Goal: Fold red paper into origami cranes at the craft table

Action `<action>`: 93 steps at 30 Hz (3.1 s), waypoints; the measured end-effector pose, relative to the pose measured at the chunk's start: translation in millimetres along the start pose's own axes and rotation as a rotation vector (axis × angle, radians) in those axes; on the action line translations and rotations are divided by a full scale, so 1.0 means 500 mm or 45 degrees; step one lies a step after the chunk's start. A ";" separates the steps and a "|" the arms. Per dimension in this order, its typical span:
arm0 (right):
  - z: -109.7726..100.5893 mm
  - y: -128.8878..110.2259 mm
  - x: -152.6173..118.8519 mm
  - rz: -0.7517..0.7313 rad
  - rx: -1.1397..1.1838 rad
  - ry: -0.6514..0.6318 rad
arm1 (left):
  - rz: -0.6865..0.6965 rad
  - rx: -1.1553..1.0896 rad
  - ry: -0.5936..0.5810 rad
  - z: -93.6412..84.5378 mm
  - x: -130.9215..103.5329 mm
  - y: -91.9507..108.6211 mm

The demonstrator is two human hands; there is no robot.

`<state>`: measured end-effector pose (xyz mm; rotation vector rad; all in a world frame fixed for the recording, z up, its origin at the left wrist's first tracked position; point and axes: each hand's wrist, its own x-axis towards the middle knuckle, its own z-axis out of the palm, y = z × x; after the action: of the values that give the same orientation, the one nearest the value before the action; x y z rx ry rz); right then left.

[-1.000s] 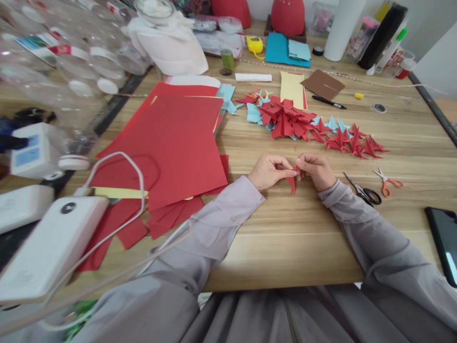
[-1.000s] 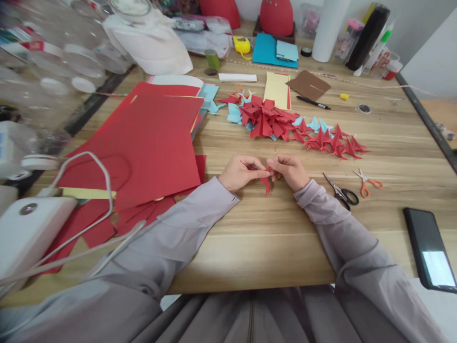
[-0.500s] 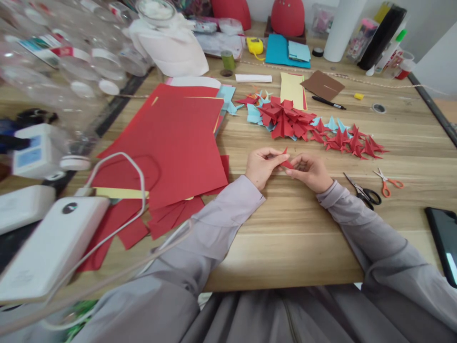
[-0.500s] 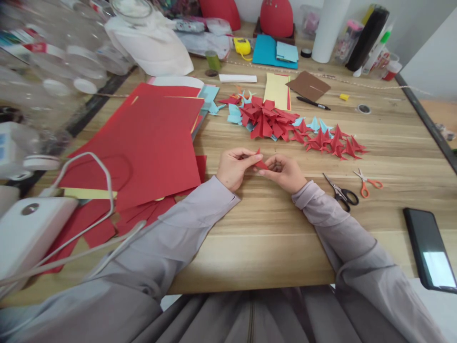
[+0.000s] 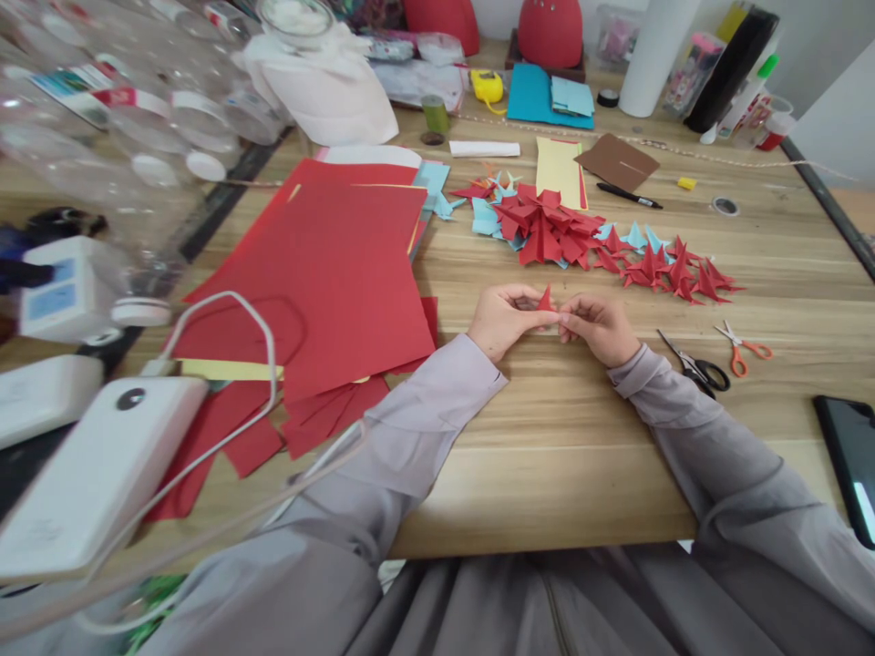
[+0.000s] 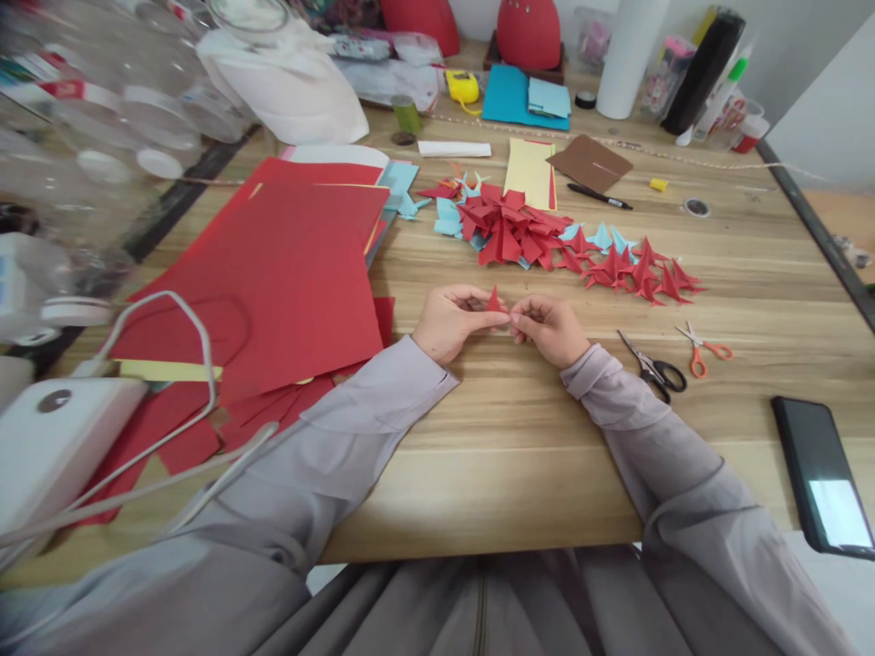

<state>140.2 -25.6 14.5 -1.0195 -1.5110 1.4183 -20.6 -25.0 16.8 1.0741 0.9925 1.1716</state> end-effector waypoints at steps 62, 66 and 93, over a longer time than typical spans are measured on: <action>0.003 -0.006 0.000 0.012 -0.080 0.069 | -0.014 0.014 0.017 0.004 0.000 0.003; 0.001 -0.005 -0.001 0.018 -0.074 0.058 | -0.046 0.025 0.003 0.003 0.000 0.003; 0.008 -0.006 0.002 -0.011 -0.060 0.145 | -0.038 -0.018 0.024 0.003 0.000 -0.003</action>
<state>136.1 -25.9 17.3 -1.1021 -1.4707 1.3016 -18.7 -25.1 15.7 1.0353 1.0101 1.1647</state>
